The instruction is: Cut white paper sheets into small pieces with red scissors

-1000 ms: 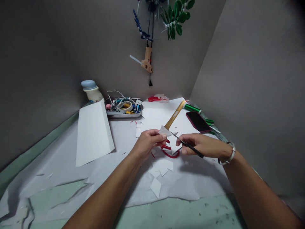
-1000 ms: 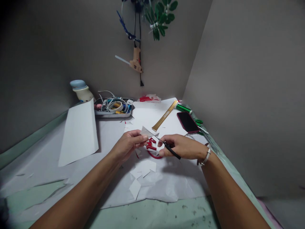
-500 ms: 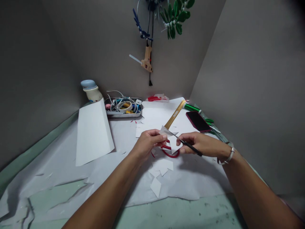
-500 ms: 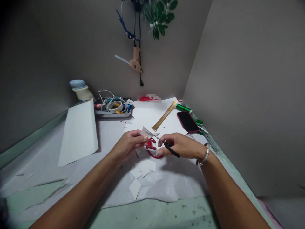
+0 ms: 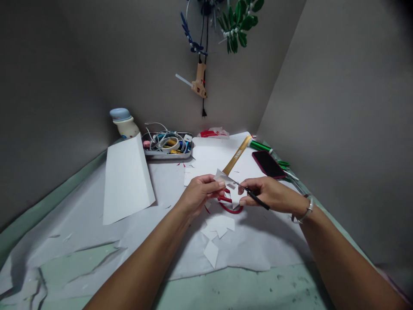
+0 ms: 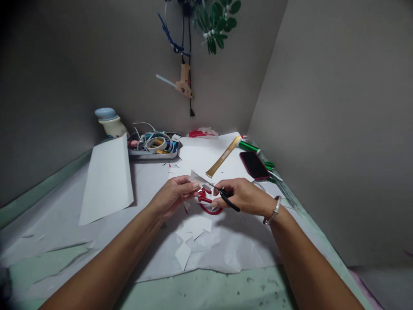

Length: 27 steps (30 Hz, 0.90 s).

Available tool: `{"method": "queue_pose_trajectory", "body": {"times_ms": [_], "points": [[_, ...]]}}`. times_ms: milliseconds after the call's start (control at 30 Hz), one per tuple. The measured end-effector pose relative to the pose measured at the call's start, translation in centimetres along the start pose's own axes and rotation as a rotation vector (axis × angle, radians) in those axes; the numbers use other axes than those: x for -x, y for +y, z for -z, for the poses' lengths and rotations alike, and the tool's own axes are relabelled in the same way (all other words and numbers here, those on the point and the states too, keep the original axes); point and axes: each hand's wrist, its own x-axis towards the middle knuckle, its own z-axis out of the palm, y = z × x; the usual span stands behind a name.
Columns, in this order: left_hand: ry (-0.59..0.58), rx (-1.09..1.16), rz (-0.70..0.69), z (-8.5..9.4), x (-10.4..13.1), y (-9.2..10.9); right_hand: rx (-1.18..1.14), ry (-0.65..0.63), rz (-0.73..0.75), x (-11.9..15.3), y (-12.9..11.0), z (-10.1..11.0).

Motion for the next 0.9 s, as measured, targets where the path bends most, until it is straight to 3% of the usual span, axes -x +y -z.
{"method": "queue_pose_trajectory", "body": {"times_ms": [900], "points": [[-0.068, 0.038, -0.069, 0.38, -0.17, 0.19, 0.285, 0.234, 0.078, 0.20, -0.31, -0.60]]}}
